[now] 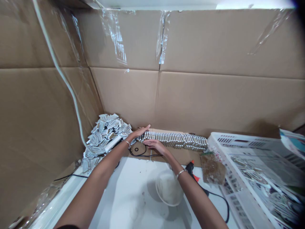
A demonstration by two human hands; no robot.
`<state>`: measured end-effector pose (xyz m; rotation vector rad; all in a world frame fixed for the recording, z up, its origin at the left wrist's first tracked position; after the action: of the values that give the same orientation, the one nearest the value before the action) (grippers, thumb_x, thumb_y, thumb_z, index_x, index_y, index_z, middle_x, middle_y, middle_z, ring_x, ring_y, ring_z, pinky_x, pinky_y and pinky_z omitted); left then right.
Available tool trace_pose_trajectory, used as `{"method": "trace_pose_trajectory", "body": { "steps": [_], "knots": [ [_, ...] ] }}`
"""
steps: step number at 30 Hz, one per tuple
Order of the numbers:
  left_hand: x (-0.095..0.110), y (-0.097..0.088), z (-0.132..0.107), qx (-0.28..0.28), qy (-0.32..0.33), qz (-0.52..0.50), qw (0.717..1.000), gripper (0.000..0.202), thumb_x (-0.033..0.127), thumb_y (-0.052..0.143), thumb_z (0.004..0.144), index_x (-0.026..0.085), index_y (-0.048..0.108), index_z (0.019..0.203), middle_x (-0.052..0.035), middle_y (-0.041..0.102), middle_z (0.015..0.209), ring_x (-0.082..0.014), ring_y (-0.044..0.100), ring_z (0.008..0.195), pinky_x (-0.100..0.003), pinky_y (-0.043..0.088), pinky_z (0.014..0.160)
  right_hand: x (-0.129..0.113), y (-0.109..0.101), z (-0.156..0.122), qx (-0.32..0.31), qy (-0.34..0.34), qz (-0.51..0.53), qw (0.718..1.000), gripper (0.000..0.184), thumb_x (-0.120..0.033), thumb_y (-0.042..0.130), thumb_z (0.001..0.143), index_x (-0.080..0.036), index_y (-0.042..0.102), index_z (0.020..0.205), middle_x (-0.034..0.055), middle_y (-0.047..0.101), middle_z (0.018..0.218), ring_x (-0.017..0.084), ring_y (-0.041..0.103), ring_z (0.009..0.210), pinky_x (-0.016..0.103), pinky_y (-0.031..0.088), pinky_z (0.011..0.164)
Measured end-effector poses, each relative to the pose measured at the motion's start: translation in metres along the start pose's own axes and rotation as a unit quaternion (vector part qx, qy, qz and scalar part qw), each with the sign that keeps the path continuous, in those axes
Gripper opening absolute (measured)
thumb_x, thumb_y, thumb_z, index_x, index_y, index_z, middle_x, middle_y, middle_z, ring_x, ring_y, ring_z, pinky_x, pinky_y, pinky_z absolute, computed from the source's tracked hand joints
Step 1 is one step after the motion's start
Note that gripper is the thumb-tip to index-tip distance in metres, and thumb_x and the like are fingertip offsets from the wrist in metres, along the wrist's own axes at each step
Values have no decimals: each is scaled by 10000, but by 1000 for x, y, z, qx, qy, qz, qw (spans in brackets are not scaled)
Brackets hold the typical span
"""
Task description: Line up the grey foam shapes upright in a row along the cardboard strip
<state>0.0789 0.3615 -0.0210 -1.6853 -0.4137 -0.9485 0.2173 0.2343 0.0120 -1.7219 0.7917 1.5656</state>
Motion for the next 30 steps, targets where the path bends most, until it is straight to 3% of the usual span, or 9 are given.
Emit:
{"method": "trace_pose_trajectory", "body": {
  "steps": [8,13,17,19,21,23,26,28,30],
  "knots": [
    [13,-4,-11,-26,18,-5,1000,841,772,223,893,138,720,1132,-110,709,1205,-286,602,1127,-350,386,1036,-12,-16,-14,-15,-13,-104,994,275,-270,496,803,-158,747,811,71,750,904,180,657,846,279,488,802],
    [39,-27,-43,-27,17,6,999,812,778,299,879,122,719,1107,-130,720,1186,-319,592,1162,-373,408,1021,-26,-38,-30,26,-24,-180,983,189,-293,568,757,-159,688,700,26,679,731,154,572,683,267,433,693],
    [71,-53,-116,14,31,6,999,719,722,344,912,171,657,1251,-93,628,1361,-306,526,1281,-400,346,1102,-60,-65,-78,150,-61,-212,964,267,-353,531,809,-205,473,594,-10,511,612,143,455,627,268,361,621],
    [84,-56,-168,12,50,-73,996,673,675,285,953,224,600,1340,-68,620,1374,-282,557,1262,-411,406,1064,-80,-71,-114,191,-67,-218,955,308,-390,528,840,-217,435,603,-10,480,606,147,442,618,277,358,609],
    [86,-45,-221,-41,26,-136,990,796,696,100,951,230,620,1333,-98,661,1307,-285,619,1185,-429,479,978,-95,-65,-146,150,-69,-183,969,265,-436,556,863,-223,551,706,21,583,714,171,531,697,297,415,662],
    [80,-35,-269,-55,2,-93,994,769,733,175,925,256,693,1236,-102,689,1256,-304,631,1162,-441,499,960,-104,-48,-168,35,-83,-108,990,286,-487,516,887,-237,627,802,65,663,822,210,615,801,343,475,762],
    [64,-40,-324,87,-39,38,995,497,683,523,842,364,709,1174,-31,665,1308,-319,557,1263,-444,460,1038,-100,-37,-181,12,-37,-185,982,295,-492,523,902,-241,676,879,71,698,898,220,637,866,348,491,792],
    [50,-39,-352,145,-64,13,987,450,633,466,893,367,703,1167,-15,675,1292,-293,589,1227,-424,483,1021,-98,-36,-180,62,-20,-247,967,270,-477,550,902,-238,676,899,59,699,919,209,632,869,329,491,781],
    [31,-34,-374,195,-97,-31,976,479,611,373,934,330,711,1123,-32,715,1208,-279,654,1115,-414,523,962,-100,-25,-178,57,-29,-239,969,271,-477,541,917,-242,675,935,54,701,948,205,638,900,321,495,801]
  ]
}}
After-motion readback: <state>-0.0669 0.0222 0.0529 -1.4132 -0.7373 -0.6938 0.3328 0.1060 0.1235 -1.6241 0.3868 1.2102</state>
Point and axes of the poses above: each hand's wrist, its own z-axis towards the middle knuckle, its own y-axis out of the palm, x = y × z, the point moved 6 cm from there along z, towards the middle knuckle
